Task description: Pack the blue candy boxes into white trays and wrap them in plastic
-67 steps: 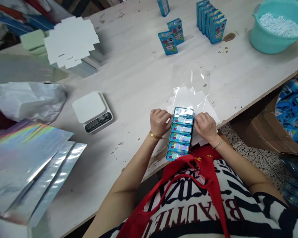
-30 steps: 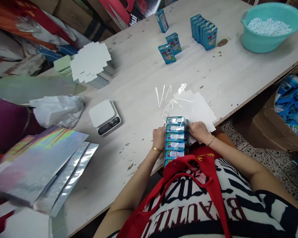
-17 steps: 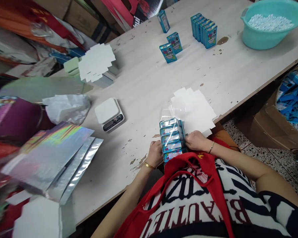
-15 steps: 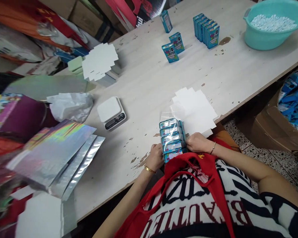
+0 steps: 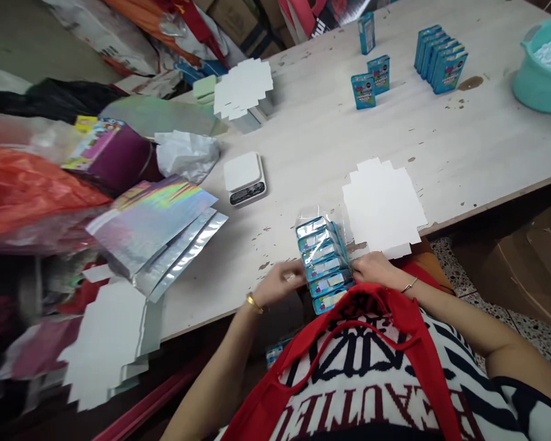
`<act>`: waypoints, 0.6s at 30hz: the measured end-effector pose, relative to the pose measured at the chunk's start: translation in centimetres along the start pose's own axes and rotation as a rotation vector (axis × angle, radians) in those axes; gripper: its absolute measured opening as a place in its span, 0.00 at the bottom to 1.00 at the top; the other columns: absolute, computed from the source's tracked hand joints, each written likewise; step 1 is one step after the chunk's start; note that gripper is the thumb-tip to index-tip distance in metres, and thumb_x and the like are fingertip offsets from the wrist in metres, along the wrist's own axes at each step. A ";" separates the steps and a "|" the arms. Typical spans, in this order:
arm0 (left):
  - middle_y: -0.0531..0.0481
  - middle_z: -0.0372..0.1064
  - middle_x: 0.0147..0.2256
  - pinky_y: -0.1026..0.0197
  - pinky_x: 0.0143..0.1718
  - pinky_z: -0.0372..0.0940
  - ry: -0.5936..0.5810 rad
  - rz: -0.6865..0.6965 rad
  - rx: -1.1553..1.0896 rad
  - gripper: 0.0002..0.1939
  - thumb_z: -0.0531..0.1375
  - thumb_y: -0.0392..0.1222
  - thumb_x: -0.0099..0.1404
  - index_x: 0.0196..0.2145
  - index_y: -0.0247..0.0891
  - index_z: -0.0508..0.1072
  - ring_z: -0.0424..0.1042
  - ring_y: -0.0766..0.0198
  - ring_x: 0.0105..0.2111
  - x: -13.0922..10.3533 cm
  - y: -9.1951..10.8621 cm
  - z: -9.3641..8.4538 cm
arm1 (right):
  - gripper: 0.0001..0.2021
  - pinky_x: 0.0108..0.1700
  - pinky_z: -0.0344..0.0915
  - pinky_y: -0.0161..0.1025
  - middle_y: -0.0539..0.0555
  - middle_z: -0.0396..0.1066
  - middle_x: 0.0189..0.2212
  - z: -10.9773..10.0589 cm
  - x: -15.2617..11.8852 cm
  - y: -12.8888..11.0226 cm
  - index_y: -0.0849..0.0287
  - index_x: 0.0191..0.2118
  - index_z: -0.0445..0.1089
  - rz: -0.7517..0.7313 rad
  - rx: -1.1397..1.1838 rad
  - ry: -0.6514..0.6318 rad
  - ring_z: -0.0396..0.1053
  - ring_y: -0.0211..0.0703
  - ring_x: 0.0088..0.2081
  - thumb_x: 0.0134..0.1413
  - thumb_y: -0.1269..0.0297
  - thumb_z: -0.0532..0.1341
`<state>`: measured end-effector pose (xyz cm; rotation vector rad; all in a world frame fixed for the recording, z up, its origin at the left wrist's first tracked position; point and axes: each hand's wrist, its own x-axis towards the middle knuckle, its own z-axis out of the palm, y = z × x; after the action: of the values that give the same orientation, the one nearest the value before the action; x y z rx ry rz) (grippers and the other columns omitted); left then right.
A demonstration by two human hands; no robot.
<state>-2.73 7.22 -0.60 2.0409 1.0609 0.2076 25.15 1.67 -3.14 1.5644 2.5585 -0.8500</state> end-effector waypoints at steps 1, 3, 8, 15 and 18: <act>0.50 0.71 0.28 0.59 0.35 0.65 0.153 0.002 -0.038 0.07 0.57 0.43 0.62 0.28 0.40 0.70 0.69 0.61 0.30 1.2 -0.1 -1.8 | 0.11 0.31 0.54 0.35 0.57 0.78 0.31 0.0 0.2 -0.1 0.61 0.33 0.75 0.009 -0.005 -0.009 0.72 0.44 0.31 0.59 0.65 0.56; 0.45 0.72 0.41 0.55 0.46 0.65 0.450 0.041 -0.021 0.10 0.59 0.49 0.62 0.37 0.40 0.72 0.70 0.57 0.44 4.3 -0.2 -5.0 | 0.11 0.32 0.54 0.36 0.58 0.78 0.31 0.1 0.4 -0.3 0.61 0.33 0.75 0.018 -0.019 -0.036 0.73 0.45 0.32 0.59 0.65 0.56; 0.40 0.71 0.48 0.49 0.56 0.59 0.187 0.216 -0.262 0.19 0.60 0.59 0.61 0.32 0.39 0.73 0.65 0.51 0.56 12.0 -1.3 -7.4 | 0.11 0.33 0.55 0.36 0.57 0.78 0.34 0.4 0.5 -0.3 0.59 0.35 0.74 0.013 -0.018 -0.028 0.73 0.44 0.34 0.60 0.65 0.55; 0.52 0.64 0.24 0.59 0.40 0.65 0.571 -0.013 -0.605 0.18 0.60 0.54 0.59 0.22 0.40 0.61 0.68 0.65 0.31 15.7 -6.5 -5.0 | 0.10 0.33 0.54 0.35 0.55 0.78 0.33 1.2 0.3 0.4 0.59 0.34 0.74 0.004 0.042 0.015 0.72 0.42 0.33 0.58 0.68 0.55; 0.49 0.68 0.33 0.60 0.43 0.65 0.800 -0.118 -0.558 0.13 0.58 0.52 0.61 0.33 0.39 0.65 0.69 0.65 0.36 13.3 -7.3 -3.4 | 0.11 0.32 0.52 0.36 0.55 0.78 0.31 1.3 0.1 0.7 0.58 0.34 0.74 0.025 0.004 0.038 0.71 0.42 0.31 0.60 0.65 0.54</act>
<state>-0.35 21.45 -6.38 1.3790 1.3793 1.1871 25.37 1.40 -4.57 1.6260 2.5584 -0.8319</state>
